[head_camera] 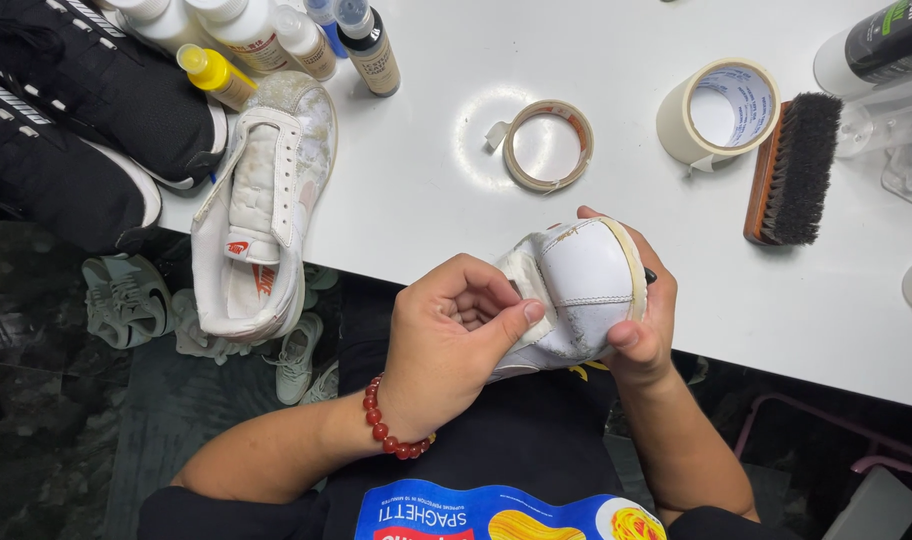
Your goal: Applying masking tape to the edges of sneakers to prepare them for repair or painting.
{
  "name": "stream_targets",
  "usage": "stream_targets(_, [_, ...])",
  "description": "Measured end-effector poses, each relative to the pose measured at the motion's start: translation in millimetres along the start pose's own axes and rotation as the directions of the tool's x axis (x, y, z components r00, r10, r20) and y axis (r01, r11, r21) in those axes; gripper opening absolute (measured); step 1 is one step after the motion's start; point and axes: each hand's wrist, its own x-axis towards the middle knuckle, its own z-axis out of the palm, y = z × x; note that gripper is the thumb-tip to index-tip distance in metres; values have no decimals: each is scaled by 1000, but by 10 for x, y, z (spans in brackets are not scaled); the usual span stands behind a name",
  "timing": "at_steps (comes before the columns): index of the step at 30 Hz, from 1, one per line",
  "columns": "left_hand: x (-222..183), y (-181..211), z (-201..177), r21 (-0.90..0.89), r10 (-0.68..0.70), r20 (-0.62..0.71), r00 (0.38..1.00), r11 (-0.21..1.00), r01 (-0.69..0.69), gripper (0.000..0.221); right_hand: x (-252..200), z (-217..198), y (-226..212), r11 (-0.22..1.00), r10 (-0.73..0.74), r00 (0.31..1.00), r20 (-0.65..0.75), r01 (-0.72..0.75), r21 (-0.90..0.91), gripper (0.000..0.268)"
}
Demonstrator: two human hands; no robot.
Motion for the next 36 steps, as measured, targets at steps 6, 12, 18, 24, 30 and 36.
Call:
stream_targets(6, [29, 55, 16, -106, -8, 60, 998, 994, 14, 14, 0, 29, -11, 998, -3, 998, -61, 7, 61, 115])
stream_targets(12, [34, 67, -25, -119, -68, 129, 989, 989, 84, 17, 9, 75, -72, 998, 13, 995, -97, -6, 70, 114])
stream_targets(18, [32, 64, -20, -99, -75, 110, 991, 991, 86, 15, -33, 71, -60, 999, 3, 996, -94, 1, 43, 111])
stream_targets(24, [23, 150, -4, 82, 143, 63, 988, 986, -147, 15, 52, 125, -199, 994, -2, 996, -92, 13, 111, 105])
stream_targets(30, [183, 195, 55, 51, 42, 36, 998, 998, -44, 12, 178, 83, -316, 994, -38, 998, -58, 44, 98, 93])
stream_targets(36, [572, 458, 156, 86, 185, 76, 980, 978, -191, 13, 677, -100, -523, 976, -49, 996, 69, 33, 215, 65])
